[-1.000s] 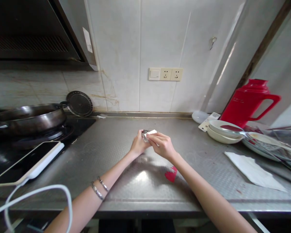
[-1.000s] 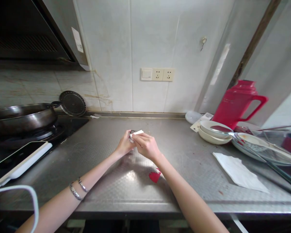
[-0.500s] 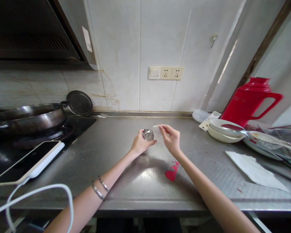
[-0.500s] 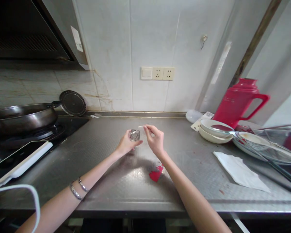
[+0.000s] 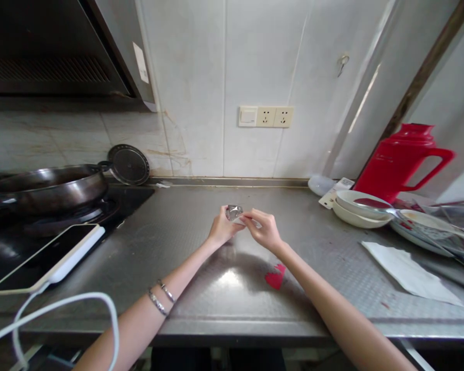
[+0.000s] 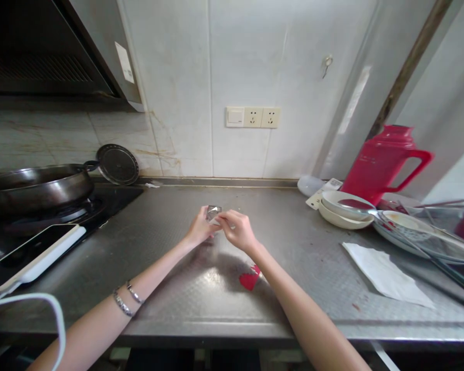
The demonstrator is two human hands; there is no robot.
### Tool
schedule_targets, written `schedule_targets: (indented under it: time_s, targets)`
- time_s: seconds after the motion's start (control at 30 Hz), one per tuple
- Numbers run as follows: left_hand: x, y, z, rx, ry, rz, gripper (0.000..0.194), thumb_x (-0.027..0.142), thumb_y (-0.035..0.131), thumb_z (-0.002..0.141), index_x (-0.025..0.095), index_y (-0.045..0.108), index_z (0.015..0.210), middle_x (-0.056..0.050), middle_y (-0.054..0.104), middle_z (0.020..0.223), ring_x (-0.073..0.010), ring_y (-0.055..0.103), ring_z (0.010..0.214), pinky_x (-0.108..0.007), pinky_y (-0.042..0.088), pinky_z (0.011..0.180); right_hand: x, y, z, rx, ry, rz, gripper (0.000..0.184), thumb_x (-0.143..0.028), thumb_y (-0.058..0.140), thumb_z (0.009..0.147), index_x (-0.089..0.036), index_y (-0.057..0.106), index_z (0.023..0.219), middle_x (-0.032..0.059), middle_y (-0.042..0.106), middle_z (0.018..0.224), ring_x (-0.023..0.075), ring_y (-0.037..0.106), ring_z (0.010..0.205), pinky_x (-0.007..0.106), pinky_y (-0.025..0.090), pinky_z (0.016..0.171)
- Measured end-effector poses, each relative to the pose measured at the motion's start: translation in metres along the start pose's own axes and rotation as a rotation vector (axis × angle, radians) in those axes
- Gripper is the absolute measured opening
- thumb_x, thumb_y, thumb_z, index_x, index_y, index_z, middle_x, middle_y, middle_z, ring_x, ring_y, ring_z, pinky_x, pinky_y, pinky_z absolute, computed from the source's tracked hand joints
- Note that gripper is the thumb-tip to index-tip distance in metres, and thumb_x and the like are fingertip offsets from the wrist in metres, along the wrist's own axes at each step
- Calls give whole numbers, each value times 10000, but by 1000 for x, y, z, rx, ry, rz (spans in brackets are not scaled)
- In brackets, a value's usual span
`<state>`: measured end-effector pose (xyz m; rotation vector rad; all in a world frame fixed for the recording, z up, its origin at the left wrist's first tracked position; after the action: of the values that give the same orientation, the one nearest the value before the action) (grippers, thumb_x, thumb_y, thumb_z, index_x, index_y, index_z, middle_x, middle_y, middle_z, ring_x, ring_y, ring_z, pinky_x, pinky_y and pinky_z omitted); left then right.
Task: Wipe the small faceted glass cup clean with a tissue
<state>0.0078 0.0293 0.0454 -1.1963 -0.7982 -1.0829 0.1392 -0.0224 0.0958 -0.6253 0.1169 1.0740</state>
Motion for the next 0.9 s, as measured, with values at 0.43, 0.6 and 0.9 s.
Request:
schedule_targets:
  time_s: [0.43,0.6,0.9]
  targets:
    - [10,6,-9,-56,212,-39,750,417,821,547,181,461,1161,-58,676,949,-185,648,829,-275,514,704,46,7,-1,39,531,477,355,-470,593,798,-157,691,933,86,711,932,208,661,842,316,546,711]
    - [13,-1,-6,31,275,-108,689,372,814,579,188,477,1151,-71,659,1037,-198,636,928,-308,498,818,31,18,-3,-184,581,675,435,-402,647,768,-254,591,1173,56,640,1171,221,627,1013,292,558,708]
    - [12,1,-4,-79,283,-62,964,343,818,579,206,271,1362,-98,643,1098,-237,639,961,-381,503,844,31,14,-1,-100,602,700,446,-355,735,682,-251,621,1100,42,663,1112,217,638,978,326,542,783]
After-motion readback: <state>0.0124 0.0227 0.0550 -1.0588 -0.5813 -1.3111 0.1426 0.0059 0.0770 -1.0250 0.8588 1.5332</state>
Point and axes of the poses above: each hand's wrist, its own z-axis towards the middle knuckle, its own y-axis out of the palm, x = y × z, the point moved 5 cm from there along z, towards the middle knuckle
